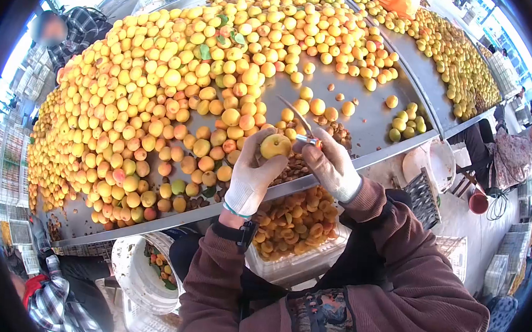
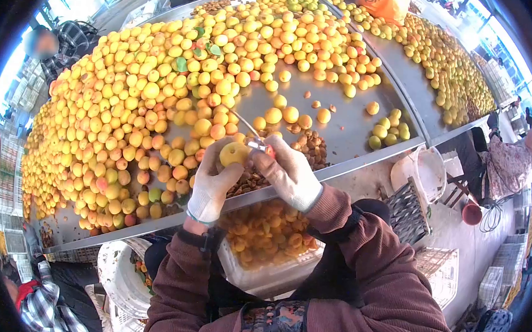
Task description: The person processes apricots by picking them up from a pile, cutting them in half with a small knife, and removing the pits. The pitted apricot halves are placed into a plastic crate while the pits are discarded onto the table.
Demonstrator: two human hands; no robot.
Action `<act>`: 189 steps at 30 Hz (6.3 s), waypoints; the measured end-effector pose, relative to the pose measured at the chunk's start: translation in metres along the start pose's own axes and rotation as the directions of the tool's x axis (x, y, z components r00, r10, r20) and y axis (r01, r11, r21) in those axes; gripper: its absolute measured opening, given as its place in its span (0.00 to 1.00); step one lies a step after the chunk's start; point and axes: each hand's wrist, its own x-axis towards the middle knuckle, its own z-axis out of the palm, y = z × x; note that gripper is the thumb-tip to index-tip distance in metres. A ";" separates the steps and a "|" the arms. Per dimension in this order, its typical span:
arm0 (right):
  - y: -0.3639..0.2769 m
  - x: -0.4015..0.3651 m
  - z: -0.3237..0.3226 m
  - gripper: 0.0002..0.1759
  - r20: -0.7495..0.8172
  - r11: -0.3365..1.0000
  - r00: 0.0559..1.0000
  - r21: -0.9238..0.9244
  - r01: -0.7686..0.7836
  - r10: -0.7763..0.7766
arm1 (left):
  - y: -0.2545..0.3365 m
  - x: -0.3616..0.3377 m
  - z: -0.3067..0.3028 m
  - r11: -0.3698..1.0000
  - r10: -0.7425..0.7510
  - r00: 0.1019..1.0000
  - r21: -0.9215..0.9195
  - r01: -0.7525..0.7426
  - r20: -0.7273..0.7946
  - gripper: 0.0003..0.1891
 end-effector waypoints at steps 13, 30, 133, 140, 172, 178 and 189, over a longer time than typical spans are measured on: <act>0.009 0.003 0.003 0.18 0.130 0.974 0.974 0.107 -0.198 0.184 | 0.005 -0.003 -0.008 0.994 -0.109 0.991 0.024 0.108 0.075 0.22; 0.027 -0.011 0.024 0.21 0.129 0.934 0.946 0.167 -0.315 0.296 | 0.005 -0.007 -0.018 0.962 -0.057 0.995 0.270 0.032 0.087 0.15; 0.042 -0.003 0.047 0.20 0.038 0.794 0.999 -0.608 0.021 0.002 | -0.012 -0.003 0.002 0.895 -0.089 0.996 -0.440 0.067 -0.028 0.36; 0.034 -0.005 0.040 0.20 0.063 0.820 0.997 -0.568 0.069 -0.040 | -0.005 -0.005 -0.009 0.911 -0.078 0.990 -0.411 0.022 -0.119 0.33; 0.057 0.009 0.038 0.15 -0.320 0.830 0.903 0.554 -0.069 0.288 | -0.038 -0.007 0.024 0.814 0.247 0.968 0.553 -0.177 -0.054 0.15; 0.052 0.008 0.049 0.16 -0.380 0.885 0.875 0.452 -0.108 0.301 | -0.027 0.001 0.014 0.900 0.200 0.963 0.423 -0.107 -0.182 0.15; 0.057 0.016 0.032 0.16 -0.395 0.876 0.885 0.482 -0.031 0.249 | -0.029 -0.003 0.024 0.867 0.152 0.988 0.478 -0.144 0.022 0.24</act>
